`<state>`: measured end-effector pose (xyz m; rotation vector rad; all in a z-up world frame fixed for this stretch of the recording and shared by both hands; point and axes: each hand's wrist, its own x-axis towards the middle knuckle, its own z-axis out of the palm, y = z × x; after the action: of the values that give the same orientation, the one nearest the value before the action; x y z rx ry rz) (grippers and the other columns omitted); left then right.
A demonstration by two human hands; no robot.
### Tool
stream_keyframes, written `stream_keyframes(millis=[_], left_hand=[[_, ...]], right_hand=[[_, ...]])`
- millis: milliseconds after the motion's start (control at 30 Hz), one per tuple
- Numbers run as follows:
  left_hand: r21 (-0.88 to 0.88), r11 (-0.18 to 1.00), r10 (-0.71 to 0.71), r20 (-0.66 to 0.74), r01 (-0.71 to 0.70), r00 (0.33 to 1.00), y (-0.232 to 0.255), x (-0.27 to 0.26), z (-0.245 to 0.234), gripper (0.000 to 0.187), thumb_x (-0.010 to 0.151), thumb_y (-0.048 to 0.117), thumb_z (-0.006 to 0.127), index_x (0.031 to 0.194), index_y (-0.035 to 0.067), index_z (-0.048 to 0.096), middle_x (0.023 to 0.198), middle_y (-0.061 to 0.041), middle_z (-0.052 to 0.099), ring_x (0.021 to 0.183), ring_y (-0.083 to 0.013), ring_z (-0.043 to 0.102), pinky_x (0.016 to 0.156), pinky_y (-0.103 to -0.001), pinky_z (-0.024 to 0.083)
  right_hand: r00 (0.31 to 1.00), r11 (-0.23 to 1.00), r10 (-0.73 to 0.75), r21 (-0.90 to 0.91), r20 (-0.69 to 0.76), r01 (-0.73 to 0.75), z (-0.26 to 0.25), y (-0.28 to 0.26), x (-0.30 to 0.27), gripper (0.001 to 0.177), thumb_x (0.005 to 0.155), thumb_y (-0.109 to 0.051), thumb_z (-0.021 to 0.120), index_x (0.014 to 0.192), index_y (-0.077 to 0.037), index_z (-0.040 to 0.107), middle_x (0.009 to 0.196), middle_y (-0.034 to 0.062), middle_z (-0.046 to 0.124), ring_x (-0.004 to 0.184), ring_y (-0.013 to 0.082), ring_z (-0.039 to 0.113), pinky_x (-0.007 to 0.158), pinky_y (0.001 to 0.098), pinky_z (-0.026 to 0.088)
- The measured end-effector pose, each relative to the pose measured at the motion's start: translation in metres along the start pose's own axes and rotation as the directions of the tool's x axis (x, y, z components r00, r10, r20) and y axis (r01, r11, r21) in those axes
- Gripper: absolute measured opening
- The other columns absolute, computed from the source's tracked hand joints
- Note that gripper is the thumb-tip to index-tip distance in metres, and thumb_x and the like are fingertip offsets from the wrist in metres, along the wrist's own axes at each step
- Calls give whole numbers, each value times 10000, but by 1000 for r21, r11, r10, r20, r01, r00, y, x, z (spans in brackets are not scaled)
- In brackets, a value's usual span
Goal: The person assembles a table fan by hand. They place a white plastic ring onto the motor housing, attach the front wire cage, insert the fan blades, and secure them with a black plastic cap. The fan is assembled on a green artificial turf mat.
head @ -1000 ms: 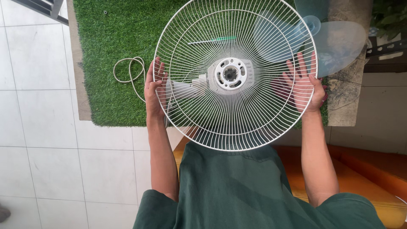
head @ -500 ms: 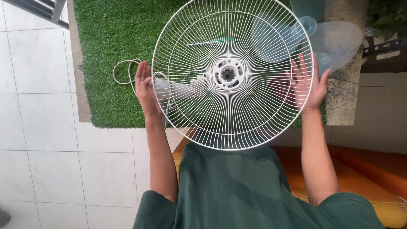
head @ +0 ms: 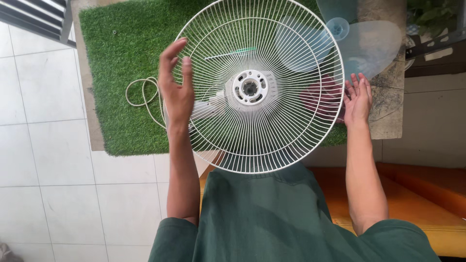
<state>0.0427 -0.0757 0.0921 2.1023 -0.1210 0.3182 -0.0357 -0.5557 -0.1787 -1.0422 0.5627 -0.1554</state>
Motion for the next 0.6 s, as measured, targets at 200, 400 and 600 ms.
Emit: stream_keyframes(millis=[200, 400, 600], left_hand=[[-58, 973, 232, 212, -225, 949, 32, 19, 102, 265, 1069, 136, 603, 1333, 131, 623, 1384, -81, 679, 1352, -248, 621, 1203, -473, 466], [-81, 933, 350, 437, -351, 829, 71, 32, 194, 231, 1045, 218, 613, 1257, 131, 639, 1269, -54, 699, 1200, -218, 657, 1050, -431, 473], [-81, 868, 463, 489, -490, 739, 74, 39, 280, 210, 1009, 233, 632, 1196, 136, 626, 1186, -68, 674, 1100, -278, 642, 978, -448, 450]], right_hand=[[959, 993, -105, -80, -265, 87, -47, 21, 39, 427, 1056, -291, 647, 1433, -149, 507, 1496, 55, 542, 1336, 223, 515, 1095, 430, 485], [947, 988, -91, -149, -309, 47, -56, 14, 68, 575, 1028, -261, 685, 1502, -169, 372, 1533, 76, 532, 1361, 238, 539, 1081, 424, 468], [914, 969, -95, -247, -393, -6, -54, 12, 82, 625, 1004, -237, 729, 1526, -153, 396, 1522, 82, 512, 1266, 195, 598, 967, 339, 498]])
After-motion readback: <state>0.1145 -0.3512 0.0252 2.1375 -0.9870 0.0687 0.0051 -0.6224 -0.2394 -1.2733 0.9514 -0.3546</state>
